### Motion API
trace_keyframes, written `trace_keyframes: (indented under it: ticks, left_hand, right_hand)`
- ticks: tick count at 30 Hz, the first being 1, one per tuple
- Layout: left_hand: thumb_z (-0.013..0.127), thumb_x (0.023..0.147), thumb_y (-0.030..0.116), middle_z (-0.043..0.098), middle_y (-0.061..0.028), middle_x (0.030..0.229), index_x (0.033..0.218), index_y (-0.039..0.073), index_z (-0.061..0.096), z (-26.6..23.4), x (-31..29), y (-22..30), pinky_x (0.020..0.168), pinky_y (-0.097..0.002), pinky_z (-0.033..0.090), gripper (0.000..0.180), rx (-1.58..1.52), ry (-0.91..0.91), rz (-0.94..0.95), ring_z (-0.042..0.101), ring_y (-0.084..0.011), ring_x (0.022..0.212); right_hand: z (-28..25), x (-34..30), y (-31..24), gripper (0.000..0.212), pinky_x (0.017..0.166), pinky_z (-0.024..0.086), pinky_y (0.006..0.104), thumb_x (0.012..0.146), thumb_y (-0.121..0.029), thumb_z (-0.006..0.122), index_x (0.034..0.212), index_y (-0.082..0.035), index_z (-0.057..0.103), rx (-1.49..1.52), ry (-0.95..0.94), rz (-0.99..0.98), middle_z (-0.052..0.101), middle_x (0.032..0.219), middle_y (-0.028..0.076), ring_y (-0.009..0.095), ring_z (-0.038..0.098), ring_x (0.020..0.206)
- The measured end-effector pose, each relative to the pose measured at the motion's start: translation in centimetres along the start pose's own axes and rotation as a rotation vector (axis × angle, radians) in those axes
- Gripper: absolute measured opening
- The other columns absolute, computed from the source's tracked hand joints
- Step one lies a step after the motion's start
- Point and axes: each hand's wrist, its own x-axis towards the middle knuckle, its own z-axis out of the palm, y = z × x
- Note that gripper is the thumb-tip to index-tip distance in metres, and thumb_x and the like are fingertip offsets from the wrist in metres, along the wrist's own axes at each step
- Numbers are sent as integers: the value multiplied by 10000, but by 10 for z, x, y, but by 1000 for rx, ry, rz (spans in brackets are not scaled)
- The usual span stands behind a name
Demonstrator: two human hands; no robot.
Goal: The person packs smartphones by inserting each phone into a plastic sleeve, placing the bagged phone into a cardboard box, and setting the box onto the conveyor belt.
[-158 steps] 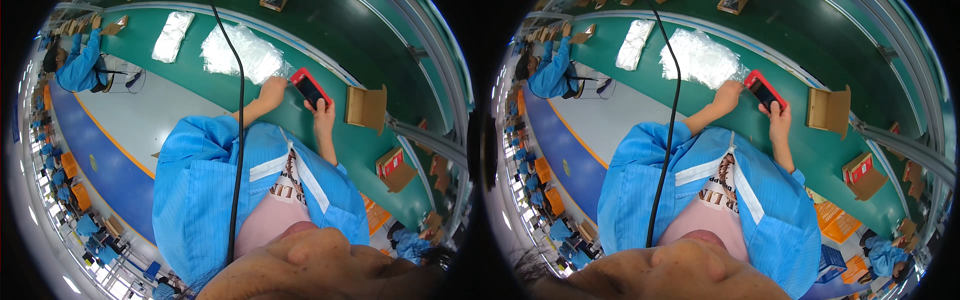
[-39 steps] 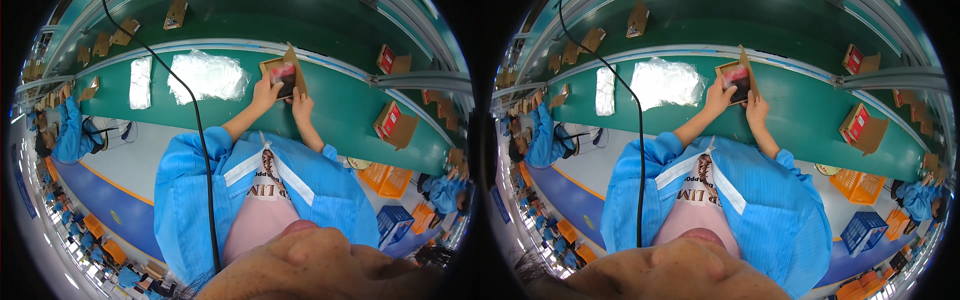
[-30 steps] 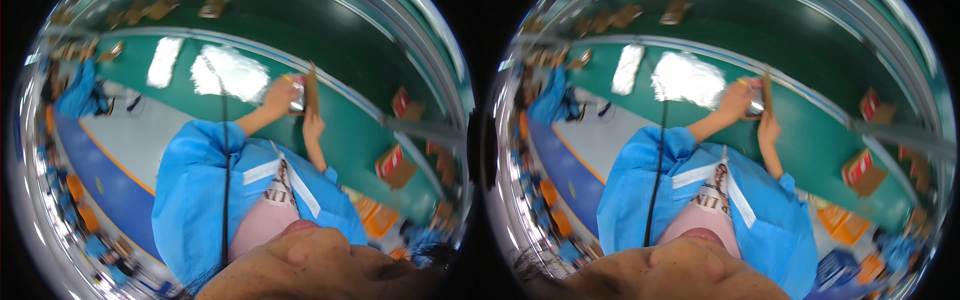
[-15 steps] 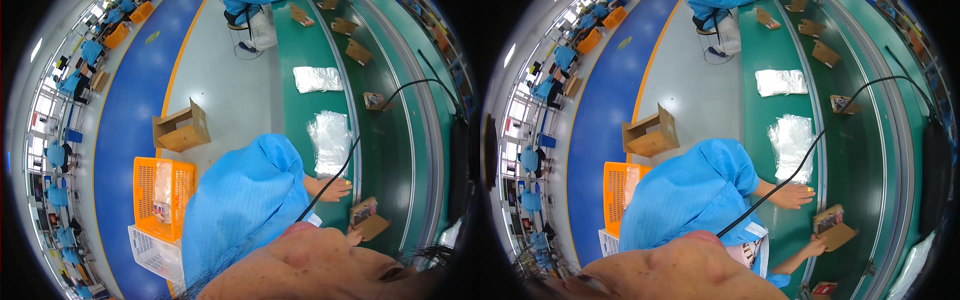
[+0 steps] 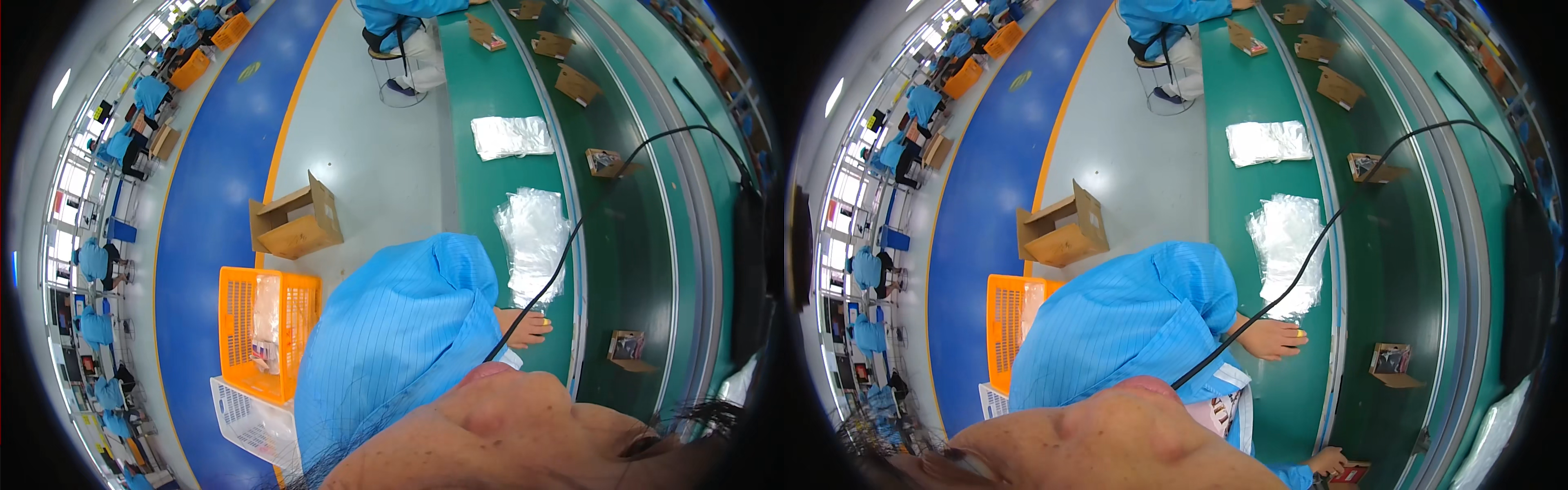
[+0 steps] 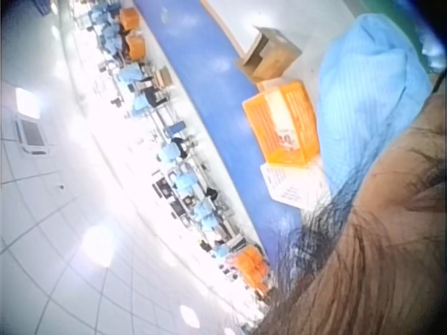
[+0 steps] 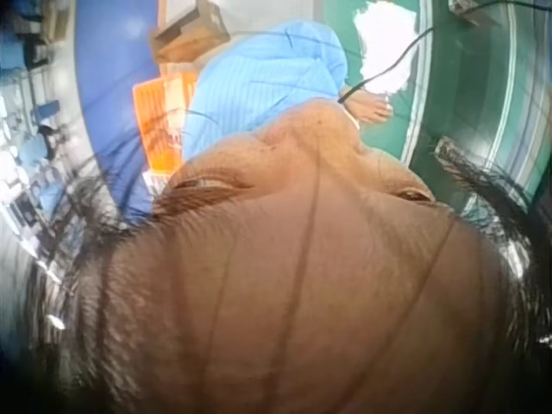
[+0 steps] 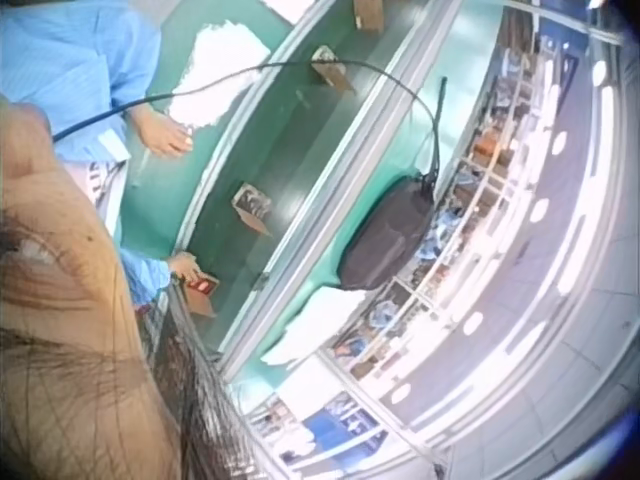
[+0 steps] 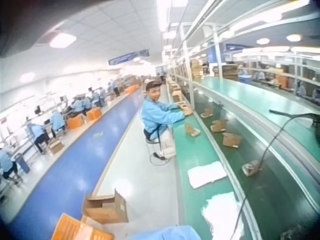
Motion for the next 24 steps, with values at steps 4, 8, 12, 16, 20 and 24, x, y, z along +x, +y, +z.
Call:
trace_keyframes:
  ticks: [4, 8, 12, 16, 20, 24]
  left_hand:
    - [549, 799, 275, 415, -224, 1329, 1144, 3, 513, 10, 4, -4, 1036, -476, 327, 441, 10, 1, -28, 400, -374, 1243]
    - [546, 787, 207, 439, -245, 1277, 1114, -28, 524, -7, 14, -1, 1018, -457, 349, 403, -11, -7, -65, 423, -388, 1206]
    - [576, 831, 263, 369, -240, 1375, 1248, 3, 483, 0, 20, 4, 1059, -486, 292, 500, 13, -151, -145, 356, -402, 1275]
    - [567, 832, 242, 359, -238, 1387, 1269, -3, 470, 11, 34, 18, 1062, -497, 284, 510, 28, -171, -69, 345, -401, 1287]
    - [572, 827, 237, 363, -245, 1379, 1268, -2, 468, 10, 34, 12, 1059, -498, 287, 513, 56, -140, -101, 355, -408, 1274]
    - [586, 803, 211, 384, -241, 1350, 1222, -8, 490, 0, 31, 3, 1037, -488, 324, 482, 3, -119, -106, 383, -409, 1244]
  right_hand:
    - [63, -43, 53, 403, 891, 439, 459, 921, -337, 472, 1125, -14, 599, -465, -111, -545, 604, 1071, 187, 353, 573, 1000]
    - [71, -39, 33, 475, 1002, 347, 506, 867, -292, 520, 1274, -48, 513, 191, -70, -1, 396, 1387, 231, 402, 405, 1244]
    - [2, -17, 26, 727, 966, 391, 443, 768, -169, 563, 1391, 46, 257, 561, 77, 246, 398, 1331, 264, 372, 454, 1185]
    - [16, -19, 30, 511, 913, 391, 450, 753, -88, 544, 1221, 83, 432, 609, 44, 425, 427, 1213, 225, 400, 460, 1076]
    - [-22, -18, -17, 499, 959, 364, 463, 741, -60, 560, 1196, 107, 444, 830, 77, 355, 438, 1192, 256, 425, 440, 1087]
    - [-63, -42, -50, 505, 999, 350, 469, 770, -97, 564, 1228, 77, 445, 1018, -45, 211, 445, 1234, 294, 440, 437, 1137]
